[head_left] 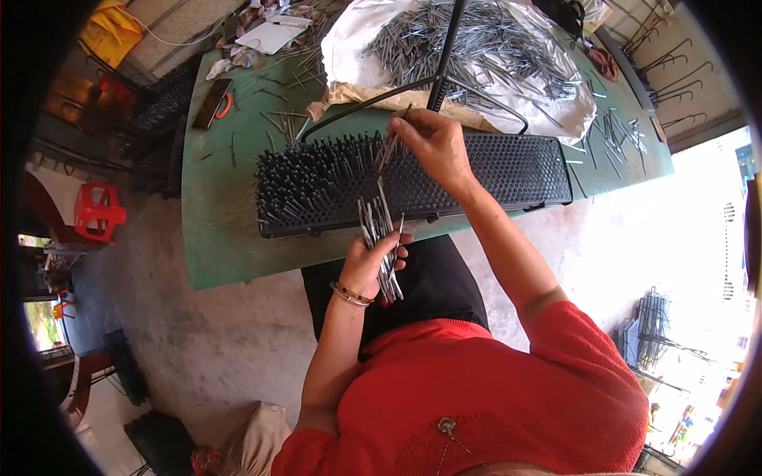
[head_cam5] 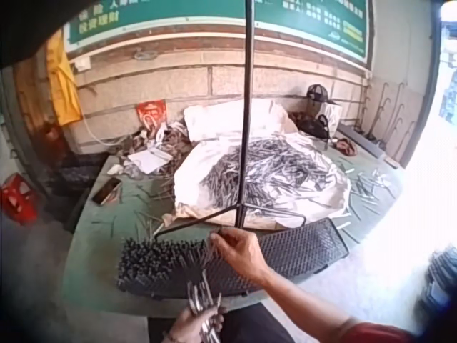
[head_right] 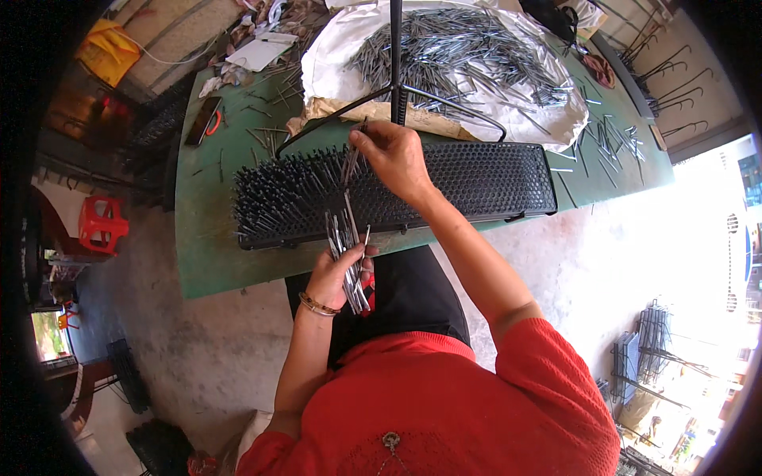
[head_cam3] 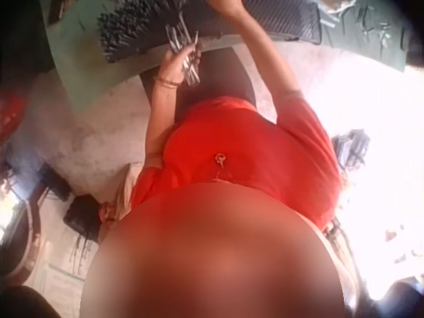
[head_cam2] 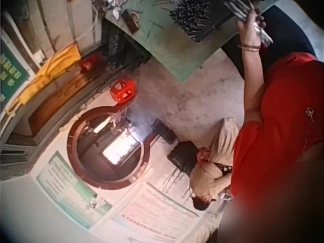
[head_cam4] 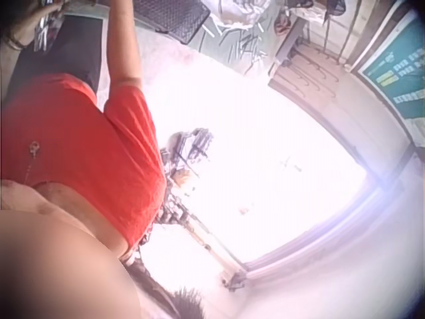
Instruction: Picking and placing individual thin metal rods into a grid-like sorting mat.
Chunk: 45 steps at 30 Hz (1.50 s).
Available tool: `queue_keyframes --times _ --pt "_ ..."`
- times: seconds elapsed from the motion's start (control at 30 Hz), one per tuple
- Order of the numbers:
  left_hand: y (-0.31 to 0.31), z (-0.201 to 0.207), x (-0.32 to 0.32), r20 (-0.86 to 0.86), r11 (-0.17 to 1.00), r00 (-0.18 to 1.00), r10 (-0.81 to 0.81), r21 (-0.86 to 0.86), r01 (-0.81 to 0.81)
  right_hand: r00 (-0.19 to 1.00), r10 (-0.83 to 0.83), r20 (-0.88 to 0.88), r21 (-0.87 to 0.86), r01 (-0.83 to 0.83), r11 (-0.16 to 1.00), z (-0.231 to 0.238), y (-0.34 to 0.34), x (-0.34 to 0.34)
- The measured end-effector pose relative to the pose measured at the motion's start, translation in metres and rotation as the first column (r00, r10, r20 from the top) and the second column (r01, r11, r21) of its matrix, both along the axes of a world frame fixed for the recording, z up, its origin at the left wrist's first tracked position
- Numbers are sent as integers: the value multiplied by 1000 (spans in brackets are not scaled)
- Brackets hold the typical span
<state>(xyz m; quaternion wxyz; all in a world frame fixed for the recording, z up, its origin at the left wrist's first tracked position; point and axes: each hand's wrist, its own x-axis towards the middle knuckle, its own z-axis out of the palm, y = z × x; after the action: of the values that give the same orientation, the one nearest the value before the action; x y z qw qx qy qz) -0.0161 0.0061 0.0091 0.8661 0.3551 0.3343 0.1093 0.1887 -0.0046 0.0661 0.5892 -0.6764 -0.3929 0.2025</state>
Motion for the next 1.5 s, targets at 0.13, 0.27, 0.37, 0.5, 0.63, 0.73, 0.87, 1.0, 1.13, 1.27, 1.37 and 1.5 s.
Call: queue_keyframes --times 0.13,0.27,0.37,0.5,0.63,0.73,0.87,1.0,1.13,1.27,1.37,1.5 --pt "1 -7 -4 15 997 997 -81 7 81 994 -68 90 27 66 997 -13 10 -6" --pt "2 -8 -5 13 997 997 -80 1 80 974 -59 219 -13 64 998 -13 8 -12" --pt "2 -8 -6 15 997 997 -80 -7 80 926 -32 375 77 3 997 -16 8 -11" --pt "2 -10 -5 21 997 997 -80 -14 80 924 -10 382 77 -21 997 -14 7 -11" --pt "1 -8 -4 12 997 997 -77 -11 77 917 42 397 97 -87 991 -16 7 -10" --pt "0 -7 -3 11 999 999 -46 -20 46 949 90 302 72 -117 991 -21 7 -10" --pt "0 -6 -3 9 999 999 -41 -31 41 900 99 425 41 -129 991 -23 5 -14" --pt "1 -8 -4 12 998 998 -58 -31 59 865 67 498 96 -132 987 -22 6 -16" --pt "1 -4 -4 14 998 998 -58 -32 59 868 71 492 87 -130 988 -16 5 -18" --pt "1 -3 -3 14 996 997 -81 -29 81 827 14 562 104 -87 991 -16 5 -19" --pt "1 -3 -1 7 997 997 -75 -33 75 830 -22 557 156 -79 985 -21 8 -18" --pt "1 0 0 29 997 997 -67 -38 68 749 -60 659 156 -59 986 -25 9 -18"
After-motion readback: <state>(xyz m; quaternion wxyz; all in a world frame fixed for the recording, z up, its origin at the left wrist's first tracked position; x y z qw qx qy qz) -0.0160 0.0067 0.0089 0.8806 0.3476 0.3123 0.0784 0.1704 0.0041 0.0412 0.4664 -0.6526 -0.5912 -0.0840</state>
